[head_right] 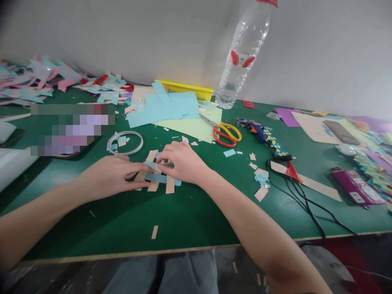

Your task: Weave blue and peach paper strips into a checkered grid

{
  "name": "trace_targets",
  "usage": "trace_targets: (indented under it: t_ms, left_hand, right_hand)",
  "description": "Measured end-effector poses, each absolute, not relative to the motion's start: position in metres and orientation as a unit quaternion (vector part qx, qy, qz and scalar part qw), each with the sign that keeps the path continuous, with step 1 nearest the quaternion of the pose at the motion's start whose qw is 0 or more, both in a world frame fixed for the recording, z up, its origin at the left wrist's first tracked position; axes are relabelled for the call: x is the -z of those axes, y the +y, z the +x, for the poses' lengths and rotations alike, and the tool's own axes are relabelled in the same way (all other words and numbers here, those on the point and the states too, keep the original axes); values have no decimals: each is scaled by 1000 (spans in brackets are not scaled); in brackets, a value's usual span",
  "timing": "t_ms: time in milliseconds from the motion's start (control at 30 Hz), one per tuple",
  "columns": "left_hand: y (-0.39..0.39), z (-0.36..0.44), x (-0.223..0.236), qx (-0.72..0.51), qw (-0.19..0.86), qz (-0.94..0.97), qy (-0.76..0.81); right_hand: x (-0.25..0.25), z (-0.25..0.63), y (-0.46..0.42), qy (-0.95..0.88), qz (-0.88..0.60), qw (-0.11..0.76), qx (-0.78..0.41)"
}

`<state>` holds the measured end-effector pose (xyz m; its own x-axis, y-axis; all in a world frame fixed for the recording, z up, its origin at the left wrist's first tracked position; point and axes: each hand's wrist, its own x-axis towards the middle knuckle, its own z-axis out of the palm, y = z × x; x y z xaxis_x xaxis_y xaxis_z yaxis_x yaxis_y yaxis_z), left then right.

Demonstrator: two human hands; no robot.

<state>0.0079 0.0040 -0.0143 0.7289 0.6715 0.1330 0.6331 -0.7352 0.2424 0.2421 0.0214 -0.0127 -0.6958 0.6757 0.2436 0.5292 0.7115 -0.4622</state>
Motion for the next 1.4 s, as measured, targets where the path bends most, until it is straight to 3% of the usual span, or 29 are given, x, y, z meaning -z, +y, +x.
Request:
trace_targets:
  t_ms: [233,900,1200,1400]
  left_hand:
    - [4,7,17,-104,86,926,354]
    - [5,6,21,-102,84,927,350]
    - [4,5,16,-191,54,907,372]
    - [7,7,20,-188,80,912,355]
  right_hand:
    - [16,243,24,-920,-313,162,-169]
    - [18,243,24,-910,-318,169,-207]
    - [5,251,25,-919,-273,213,-188]
    - [-6,269,30,-915,-304,156,-213]
